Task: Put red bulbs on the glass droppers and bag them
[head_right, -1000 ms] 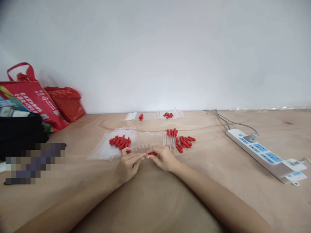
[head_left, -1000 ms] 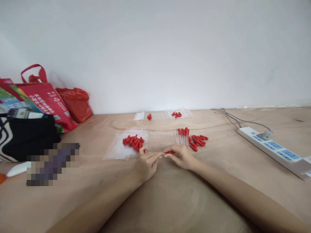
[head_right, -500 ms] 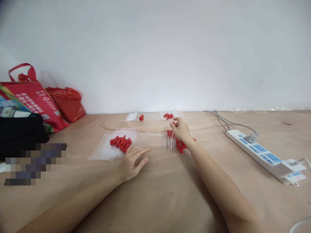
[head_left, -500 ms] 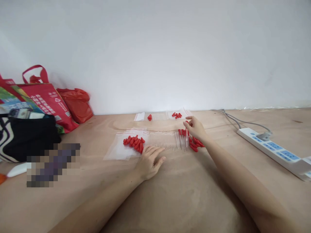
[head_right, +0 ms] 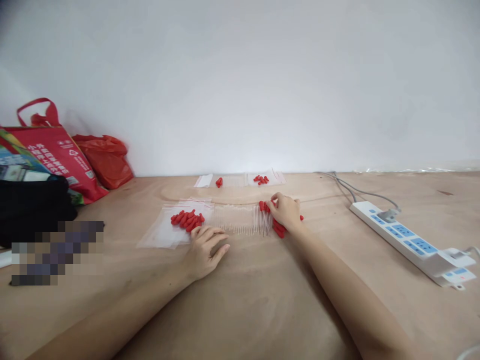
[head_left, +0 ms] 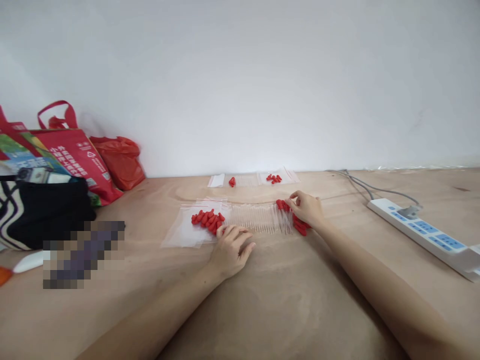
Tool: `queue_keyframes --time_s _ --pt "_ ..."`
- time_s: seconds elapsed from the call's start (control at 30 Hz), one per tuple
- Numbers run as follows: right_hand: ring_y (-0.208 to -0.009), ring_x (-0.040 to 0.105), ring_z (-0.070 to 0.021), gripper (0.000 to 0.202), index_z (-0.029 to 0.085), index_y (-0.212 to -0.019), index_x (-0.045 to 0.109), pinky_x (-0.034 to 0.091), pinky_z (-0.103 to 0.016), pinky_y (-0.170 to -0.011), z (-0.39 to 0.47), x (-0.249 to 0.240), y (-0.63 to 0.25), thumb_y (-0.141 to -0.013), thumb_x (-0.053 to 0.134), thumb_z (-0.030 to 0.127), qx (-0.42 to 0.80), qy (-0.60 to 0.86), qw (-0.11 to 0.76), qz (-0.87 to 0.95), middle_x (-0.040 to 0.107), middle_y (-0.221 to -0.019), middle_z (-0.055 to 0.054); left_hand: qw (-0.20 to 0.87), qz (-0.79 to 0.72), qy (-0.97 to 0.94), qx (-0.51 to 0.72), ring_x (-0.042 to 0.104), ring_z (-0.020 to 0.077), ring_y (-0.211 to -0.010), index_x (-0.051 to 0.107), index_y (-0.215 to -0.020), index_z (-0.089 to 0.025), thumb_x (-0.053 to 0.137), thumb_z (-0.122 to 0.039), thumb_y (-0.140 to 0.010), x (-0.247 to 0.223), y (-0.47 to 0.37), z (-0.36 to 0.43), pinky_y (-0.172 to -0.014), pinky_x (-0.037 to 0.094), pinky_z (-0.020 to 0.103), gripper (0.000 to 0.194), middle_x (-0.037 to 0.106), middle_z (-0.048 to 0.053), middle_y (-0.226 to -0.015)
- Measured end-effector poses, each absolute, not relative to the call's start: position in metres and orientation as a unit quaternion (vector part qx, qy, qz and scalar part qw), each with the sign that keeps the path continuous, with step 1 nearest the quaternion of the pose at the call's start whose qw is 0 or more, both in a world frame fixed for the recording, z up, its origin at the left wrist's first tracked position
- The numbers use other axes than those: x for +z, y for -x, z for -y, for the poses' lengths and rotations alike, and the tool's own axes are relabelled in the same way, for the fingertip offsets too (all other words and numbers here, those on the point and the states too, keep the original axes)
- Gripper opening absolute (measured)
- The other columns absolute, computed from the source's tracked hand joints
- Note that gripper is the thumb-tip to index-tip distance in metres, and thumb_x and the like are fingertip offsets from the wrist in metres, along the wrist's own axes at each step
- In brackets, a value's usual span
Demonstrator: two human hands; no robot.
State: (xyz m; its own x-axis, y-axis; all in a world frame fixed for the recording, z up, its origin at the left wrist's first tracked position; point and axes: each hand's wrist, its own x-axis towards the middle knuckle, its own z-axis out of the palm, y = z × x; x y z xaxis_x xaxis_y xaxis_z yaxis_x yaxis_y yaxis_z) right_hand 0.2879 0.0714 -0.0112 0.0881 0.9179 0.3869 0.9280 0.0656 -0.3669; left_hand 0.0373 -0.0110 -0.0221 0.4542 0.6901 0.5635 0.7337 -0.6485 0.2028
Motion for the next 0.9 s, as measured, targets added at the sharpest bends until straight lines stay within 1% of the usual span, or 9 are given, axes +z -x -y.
queue_keyframes --time_s 0.07,0.17,0.27,0.4,0.53,0.67,0.8,0.9 --pt "-0.065 0.055 -0.0178 0.026 0.020 -0.077 0.056 0.025 -0.029 -0.065 -0.057 -0.012 -0.294 -0.077 0.043 0.043 -0.014 0.672 0.278 0.686 0.060 -0.061 0.000 0.049 0.434 0.844 -0.312 0.053 0.0202 -0.086 0.061 -0.084 -0.020 0.054 -0.025 -0.076 -0.023 -0.038 0.012 -0.079 0.029 0.040 0.012 0.062 0.004 -0.090" --pt "-0.068 0.055 -0.0179 0.027 0.020 -0.069 0.056 0.025 -0.029 -0.066 -0.034 -0.015 -0.302 -0.076 0.044 0.044 -0.024 0.644 0.267 0.716 0.061 -0.065 -0.001 0.059 0.445 0.837 -0.312 0.053 0.0208 -0.085 0.062 -0.082 -0.021 0.055 -0.024 -0.075 -0.023 -0.043 0.010 -0.078 0.028 0.041 0.010 0.062 0.004 -0.089" --pt "-0.072 0.054 -0.0188 0.027 0.020 -0.067 0.056 0.025 -0.031 -0.068 -0.020 -0.019 -0.306 -0.076 0.045 0.043 -0.032 0.628 0.243 0.739 0.063 -0.071 -0.002 0.061 0.458 0.831 -0.310 0.052 0.0218 -0.086 0.062 -0.082 -0.022 0.056 -0.024 -0.074 -0.022 -0.058 0.003 -0.078 0.028 0.042 0.010 0.061 0.004 -0.090" --pt "-0.074 0.054 -0.0205 0.025 0.020 -0.066 0.057 0.025 -0.033 -0.068 -0.020 -0.022 -0.305 -0.077 0.044 0.038 -0.038 0.646 0.194 0.737 0.064 -0.073 -0.003 0.049 0.489 0.821 -0.290 0.049 0.0235 -0.089 0.061 -0.083 -0.021 0.057 -0.025 -0.073 -0.017 -0.090 -0.017 -0.078 0.029 0.043 0.012 0.059 0.005 -0.094" --pt "-0.076 0.054 -0.0212 0.024 0.019 -0.065 0.058 0.025 -0.033 -0.068 -0.025 -0.022 -0.302 -0.077 0.043 0.034 -0.043 0.654 0.167 0.736 0.065 -0.075 -0.005 0.029 0.551 0.794 -0.255 0.047 0.0268 -0.092 0.062 -0.080 -0.018 0.056 -0.029 -0.072 -0.012 -0.122 -0.041 -0.079 0.030 0.044 0.015 0.058 0.009 -0.093" --pt "-0.076 0.054 -0.0206 0.023 0.018 -0.062 0.057 0.026 -0.033 -0.068 -0.026 -0.022 -0.300 -0.076 0.043 0.030 -0.047 0.649 0.163 0.742 0.065 -0.074 -0.006 0.011 0.609 0.768 -0.198 0.044 0.0308 -0.096 0.065 -0.074 -0.015 0.054 -0.034 -0.072 -0.009 -0.139 -0.058 -0.080 0.029 0.046 0.022 0.057 0.014 -0.093" --pt "-0.073 0.055 -0.0198 0.024 0.018 -0.058 0.057 0.027 -0.032 -0.067 -0.026 -0.020 -0.299 -0.076 0.043 0.028 -0.038 0.657 0.165 0.735 0.065 -0.071 -0.005 0.000 0.631 0.754 -0.180 0.045 0.0337 -0.097 0.067 -0.075 -0.011 0.055 -0.031 -0.068 -0.007 -0.149 -0.066 -0.080 0.031 0.046 0.024 0.058 0.019 -0.094" --pt "-0.069 0.055 -0.0191 0.026 0.019 -0.057 0.057 0.027 -0.032 -0.068 -0.025 -0.017 -0.299 -0.077 0.043 0.030 -0.011 0.665 0.171 0.727 0.065 -0.067 -0.004 -0.015 0.644 0.746 -0.167 0.048 0.0341 -0.094 0.067 -0.075 -0.008 0.059 -0.028 -0.064 -0.005 -0.154 -0.070 -0.078 0.033 0.044 0.024 0.059 0.021 -0.092"
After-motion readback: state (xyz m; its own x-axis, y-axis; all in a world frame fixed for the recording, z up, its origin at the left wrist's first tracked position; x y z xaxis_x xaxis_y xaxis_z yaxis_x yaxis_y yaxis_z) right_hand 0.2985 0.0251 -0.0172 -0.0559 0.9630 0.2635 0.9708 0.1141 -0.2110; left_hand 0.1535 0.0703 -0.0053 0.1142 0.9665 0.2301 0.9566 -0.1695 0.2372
